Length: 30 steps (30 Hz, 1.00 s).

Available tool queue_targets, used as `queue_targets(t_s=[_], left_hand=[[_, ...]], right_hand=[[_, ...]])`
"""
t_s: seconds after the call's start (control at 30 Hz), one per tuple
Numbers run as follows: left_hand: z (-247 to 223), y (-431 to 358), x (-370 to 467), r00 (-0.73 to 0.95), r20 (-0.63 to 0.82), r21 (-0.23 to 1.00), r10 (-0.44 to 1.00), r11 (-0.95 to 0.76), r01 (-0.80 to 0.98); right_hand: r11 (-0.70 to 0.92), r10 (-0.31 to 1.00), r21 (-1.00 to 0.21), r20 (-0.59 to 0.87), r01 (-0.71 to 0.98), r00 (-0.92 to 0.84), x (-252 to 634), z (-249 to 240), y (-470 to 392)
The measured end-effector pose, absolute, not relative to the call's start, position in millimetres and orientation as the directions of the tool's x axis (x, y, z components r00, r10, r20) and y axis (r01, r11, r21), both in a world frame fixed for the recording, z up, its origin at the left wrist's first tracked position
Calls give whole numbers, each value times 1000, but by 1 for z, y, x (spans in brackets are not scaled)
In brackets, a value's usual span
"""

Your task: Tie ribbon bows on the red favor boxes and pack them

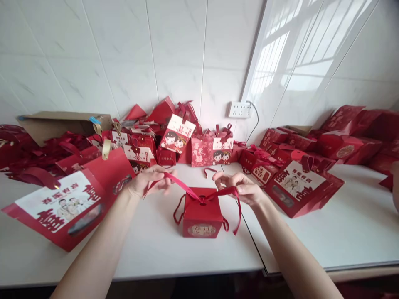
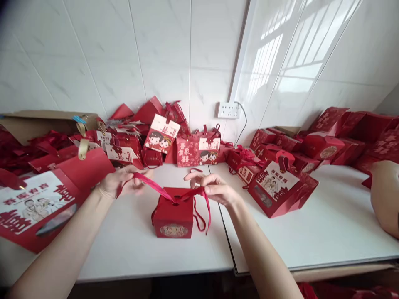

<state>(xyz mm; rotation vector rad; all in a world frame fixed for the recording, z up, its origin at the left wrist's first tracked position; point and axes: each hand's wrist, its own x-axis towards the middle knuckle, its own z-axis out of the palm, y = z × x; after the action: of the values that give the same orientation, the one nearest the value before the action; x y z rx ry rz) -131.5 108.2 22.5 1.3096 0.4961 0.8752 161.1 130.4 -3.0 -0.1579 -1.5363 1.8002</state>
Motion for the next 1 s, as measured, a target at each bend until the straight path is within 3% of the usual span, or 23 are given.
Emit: queue_targets(t_s=[0.23,0.47,1.0], left_hand=[[58,93,-93,490,278,928,826,-98,-360],[74,81,-70,390,333,861,859,-108,-497],[90,63,-63,377,427,879,822,-280,-387]], right_hand=[[-54,728,-863,310,-502,-611,130,18,101],[30,826,-789,365,-613,-430,126,40,85],[163,797,-778,467,-607,-383,128,53,79]])
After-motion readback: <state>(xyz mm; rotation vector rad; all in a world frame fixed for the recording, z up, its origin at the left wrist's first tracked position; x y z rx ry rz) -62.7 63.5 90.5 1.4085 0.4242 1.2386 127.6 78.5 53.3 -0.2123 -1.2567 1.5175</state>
